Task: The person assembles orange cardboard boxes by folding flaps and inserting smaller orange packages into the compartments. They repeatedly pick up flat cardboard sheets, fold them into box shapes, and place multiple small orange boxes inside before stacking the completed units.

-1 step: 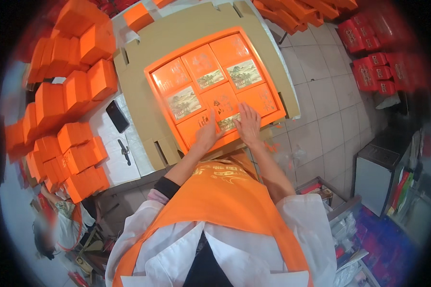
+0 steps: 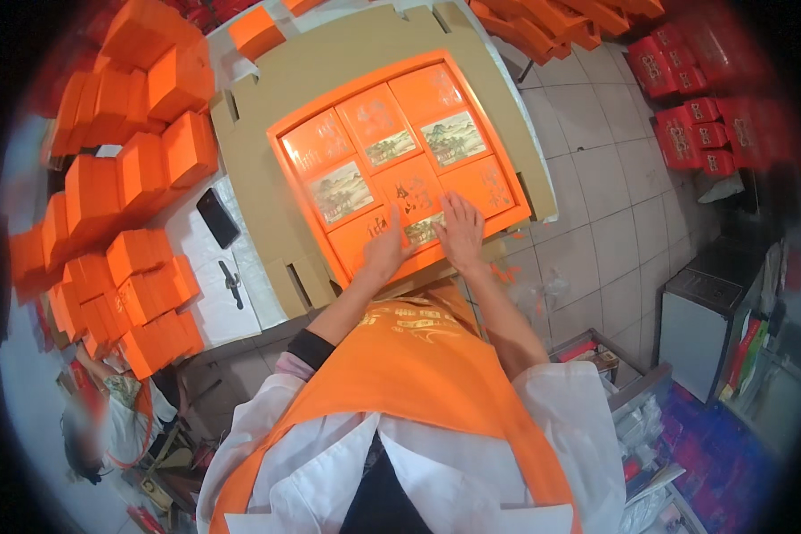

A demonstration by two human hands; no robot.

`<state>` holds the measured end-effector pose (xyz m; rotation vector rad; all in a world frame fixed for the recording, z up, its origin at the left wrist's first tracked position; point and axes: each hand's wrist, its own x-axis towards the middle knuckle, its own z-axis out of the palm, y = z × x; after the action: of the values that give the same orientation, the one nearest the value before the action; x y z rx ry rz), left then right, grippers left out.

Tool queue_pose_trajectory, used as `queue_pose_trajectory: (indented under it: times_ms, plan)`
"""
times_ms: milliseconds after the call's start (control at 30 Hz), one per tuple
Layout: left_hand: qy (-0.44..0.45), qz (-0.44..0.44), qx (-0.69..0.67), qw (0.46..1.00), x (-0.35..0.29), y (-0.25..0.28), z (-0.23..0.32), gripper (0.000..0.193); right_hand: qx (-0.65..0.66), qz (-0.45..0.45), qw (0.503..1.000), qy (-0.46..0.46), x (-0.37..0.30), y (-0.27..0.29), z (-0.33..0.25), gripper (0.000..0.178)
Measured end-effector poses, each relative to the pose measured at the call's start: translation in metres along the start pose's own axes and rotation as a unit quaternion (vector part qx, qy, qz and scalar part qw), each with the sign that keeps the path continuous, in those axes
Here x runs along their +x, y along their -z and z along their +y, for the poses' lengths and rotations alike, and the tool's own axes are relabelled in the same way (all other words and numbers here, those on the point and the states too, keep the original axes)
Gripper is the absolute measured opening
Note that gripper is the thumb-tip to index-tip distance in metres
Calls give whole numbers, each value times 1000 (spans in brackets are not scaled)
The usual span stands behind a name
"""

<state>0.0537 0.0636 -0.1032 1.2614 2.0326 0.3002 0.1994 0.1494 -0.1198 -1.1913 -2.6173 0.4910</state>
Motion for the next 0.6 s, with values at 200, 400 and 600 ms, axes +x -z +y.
queue_pose_trajectory:
  times_ms: [200, 400, 600]
  plan:
    - [7, -55, 14, 998, 3, 21, -3, 81, 20, -14, 1000, 7, 3, 1, 9, 55]
    - [16, 358, -134, 924, -55, 40, -58, 59, 90, 170, 956, -221, 15, 43, 85, 48]
    - [145, 139, -314, 928, -54, -26, -155, 66, 462, -25, 785, -411, 19, 33, 127, 43]
